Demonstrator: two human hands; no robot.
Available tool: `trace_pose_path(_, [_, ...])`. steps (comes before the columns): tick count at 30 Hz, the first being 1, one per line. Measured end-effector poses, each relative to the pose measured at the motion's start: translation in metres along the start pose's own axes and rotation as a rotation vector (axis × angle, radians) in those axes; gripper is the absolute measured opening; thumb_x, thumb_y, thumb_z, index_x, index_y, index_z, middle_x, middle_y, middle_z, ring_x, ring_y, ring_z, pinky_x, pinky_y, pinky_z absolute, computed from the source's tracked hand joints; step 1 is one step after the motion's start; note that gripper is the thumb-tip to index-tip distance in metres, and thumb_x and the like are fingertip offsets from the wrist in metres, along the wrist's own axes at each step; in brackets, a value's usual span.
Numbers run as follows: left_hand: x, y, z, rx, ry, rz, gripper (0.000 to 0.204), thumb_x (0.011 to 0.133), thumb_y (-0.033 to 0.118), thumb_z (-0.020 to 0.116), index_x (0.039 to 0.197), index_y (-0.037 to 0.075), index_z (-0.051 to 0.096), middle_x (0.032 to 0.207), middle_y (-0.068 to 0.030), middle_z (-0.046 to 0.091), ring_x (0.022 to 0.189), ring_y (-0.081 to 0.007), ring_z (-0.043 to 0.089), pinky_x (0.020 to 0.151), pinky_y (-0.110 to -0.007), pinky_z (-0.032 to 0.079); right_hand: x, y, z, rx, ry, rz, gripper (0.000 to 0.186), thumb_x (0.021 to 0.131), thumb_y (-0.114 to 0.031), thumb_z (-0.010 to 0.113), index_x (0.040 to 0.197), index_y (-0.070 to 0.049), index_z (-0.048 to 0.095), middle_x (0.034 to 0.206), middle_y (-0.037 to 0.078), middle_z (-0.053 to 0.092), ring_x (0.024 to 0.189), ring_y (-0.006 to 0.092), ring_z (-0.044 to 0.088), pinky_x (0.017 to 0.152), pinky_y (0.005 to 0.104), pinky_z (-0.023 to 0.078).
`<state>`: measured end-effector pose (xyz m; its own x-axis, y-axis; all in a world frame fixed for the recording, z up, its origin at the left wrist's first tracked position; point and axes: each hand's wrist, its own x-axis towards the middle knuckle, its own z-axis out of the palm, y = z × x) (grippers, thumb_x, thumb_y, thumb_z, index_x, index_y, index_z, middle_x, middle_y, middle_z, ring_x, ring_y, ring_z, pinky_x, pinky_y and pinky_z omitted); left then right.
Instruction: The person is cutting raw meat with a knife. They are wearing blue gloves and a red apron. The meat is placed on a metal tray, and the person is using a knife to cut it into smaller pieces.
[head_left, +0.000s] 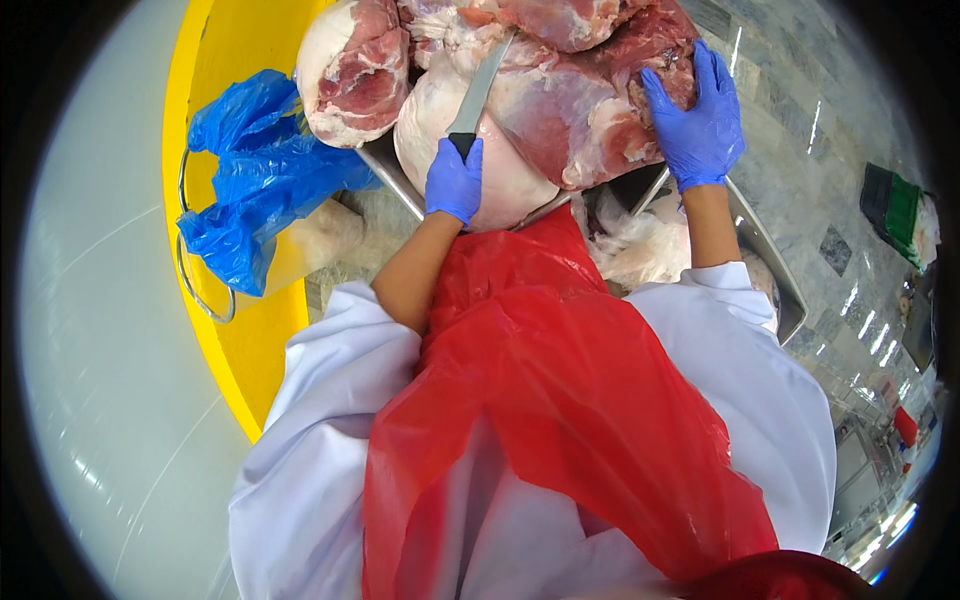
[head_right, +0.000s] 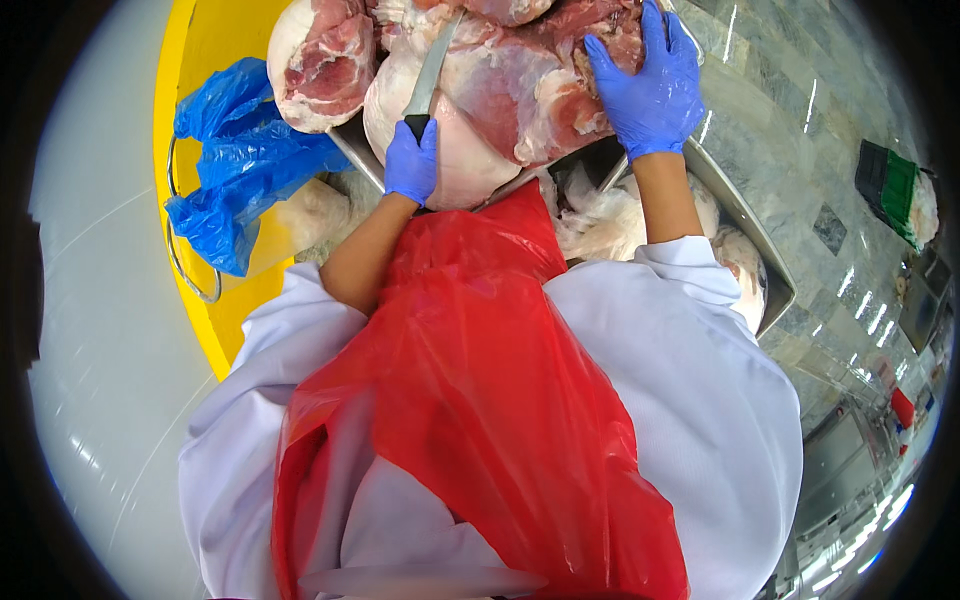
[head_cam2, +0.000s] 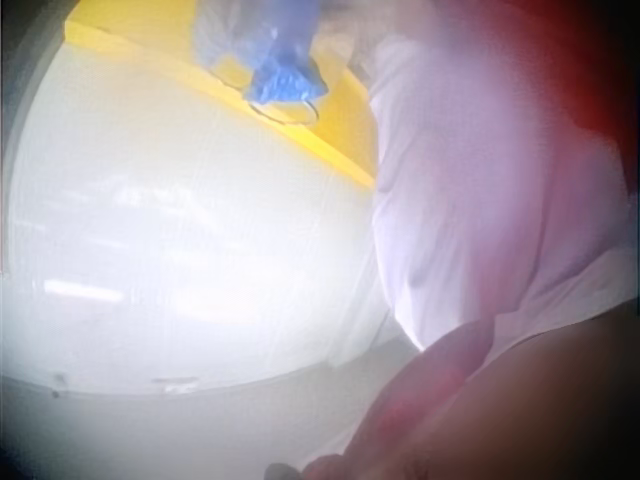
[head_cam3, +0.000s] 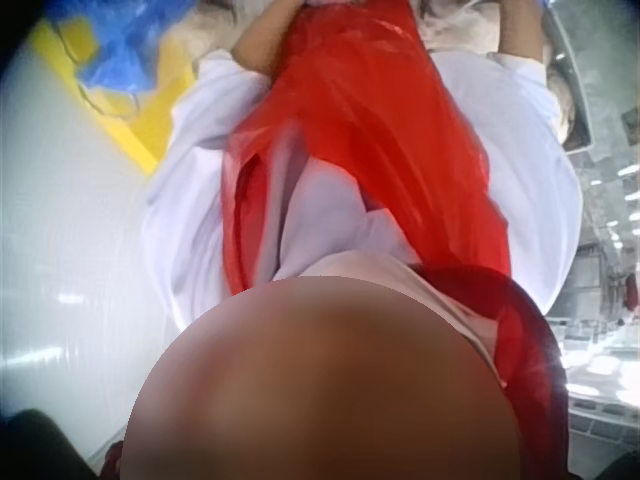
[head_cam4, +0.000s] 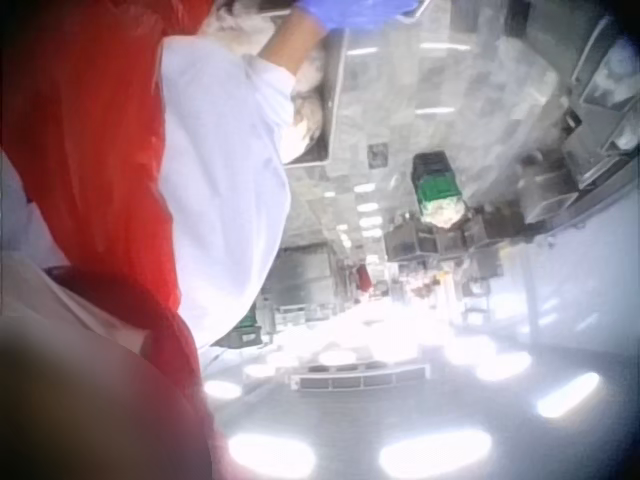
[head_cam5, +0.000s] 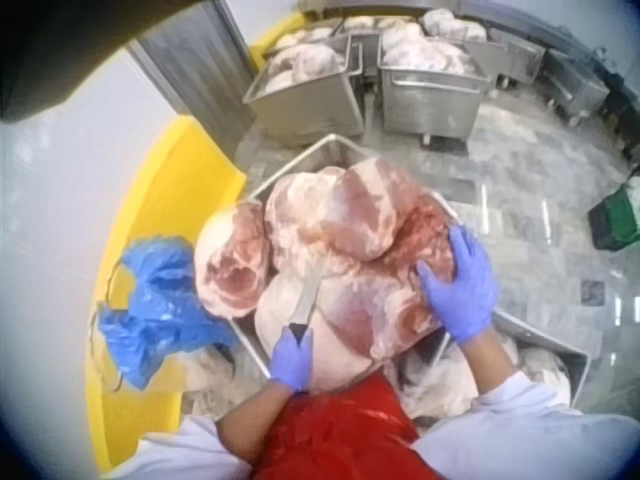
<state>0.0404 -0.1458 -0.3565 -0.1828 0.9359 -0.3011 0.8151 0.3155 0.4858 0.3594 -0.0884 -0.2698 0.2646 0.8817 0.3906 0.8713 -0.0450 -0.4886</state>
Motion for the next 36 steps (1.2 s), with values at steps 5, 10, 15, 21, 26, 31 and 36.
trace_pose_path(5, [-0.008, 0.004, 0.001, -0.038, 0.012, 0.003, 0.058, 0.102, 0.051, 0.054, 0.116, -0.005, 0.053, 0.105, -0.0374, 0.066, 0.099, -0.055, 0.063, 0.084, -0.059, 0.051, 0.001, -0.005, -0.002, -0.055, 0.023, -0.003, 0.075, 0.081, -0.051, 0.082, 0.143, -0.017, 0.06, 0.143, 0.016, 0.061, 0.126, 0.0341, 0.062, 0.104, 0.0421, 0.051])
trace_pose_path(10, [-0.04, 0.044, 0.027, -0.339, 0.039, -0.083, 0.057, 0.103, 0.049, 0.055, 0.112, -0.008, 0.054, 0.106, -0.0372, 0.066, 0.099, -0.0545, 0.063, 0.083, -0.057, 0.05, 0.0, -0.006, 0.001, -0.045, 0.018, 0.034, 0.074, 0.081, -0.05, 0.083, 0.143, -0.016, 0.06, 0.142, 0.015, 0.062, 0.126, 0.0342, 0.063, 0.103, 0.0415, 0.052])
trace_pose_path(15, [-0.06, 0.082, 0.068, -0.485, 0.082, -0.225, 0.056, 0.104, 0.047, 0.054, 0.114, -0.008, 0.054, 0.109, -0.0354, 0.066, 0.102, -0.0522, 0.063, 0.086, -0.055, 0.05, -0.001, 0.001, 0.004, 0.065, 0.026, -0.023, 0.075, 0.079, -0.048, 0.085, 0.142, -0.014, 0.061, 0.139, 0.015, 0.064, 0.123, 0.0334, 0.065, 0.103, 0.0405, 0.052])
trace_pose_path(21, [-0.057, 0.094, 0.091, -0.548, 0.148, -0.256, 0.051, 0.105, 0.043, 0.054, 0.116, -0.007, 0.054, 0.108, -0.033, 0.066, 0.101, -0.0509, 0.063, 0.086, -0.053, 0.05, -0.001, -0.001, 0.006, 0.025, 0.036, -0.016, 0.075, 0.079, -0.045, 0.086, 0.142, -0.012, 0.061, 0.139, 0.016, 0.064, 0.123, 0.0328, 0.065, 0.103, 0.0398, 0.052])
trace_pose_path(26, [-0.07, 0.109, 0.069, -0.766, 0.043, -0.261, 0.047, 0.105, 0.041, 0.057, 0.112, -0.006, 0.055, 0.098, -0.0256, 0.067, 0.087, -0.0406, 0.067, 0.077, -0.049, 0.052, -0.001, -0.006, 0.002, 0.054, 0.023, -0.005, 0.074, 0.079, -0.045, 0.085, 0.142, -0.013, 0.061, 0.139, 0.017, 0.063, 0.124, 0.0333, 0.064, 0.103, 0.0402, 0.052])
trace_pose_path(31, [-0.047, 0.153, -0.083, -1.248, -0.617, -0.587, 0.03, 0.105, 0.035, 0.061, 0.092, 0.009, 0.053, 0.068, -0.0016, 0.053, 0.046, -0.0099, 0.046, 0.039, -0.027, 0.038, -0.004, 0.004, -0.003, 0.078, -0.044, 0.062, 0.085, 0.076, -0.056, 0.082, 0.144, -0.01, 0.057, 0.138, 0.022, 0.06, 0.124, 0.0392, 0.061, 0.101, 0.045, 0.052])
trace_pose_path(36, [0.02, 0.151, -0.148, -1.085, -0.862, -0.798, 0.026, 0.106, 0.034, 0.06, 0.089, 0.014, 0.053, 0.068, 0.0035, 0.049, 0.046, -0.0062, 0.04, 0.041, -0.022, 0.036, -0.008, 0.018, -0.002, 0.011, -0.063, 0.023, 0.079, 0.081, -0.051, 0.079, 0.145, -0.012, 0.056, 0.141, 0.023, 0.058, 0.127, 0.0391, 0.06, 0.104, 0.0459, 0.051])
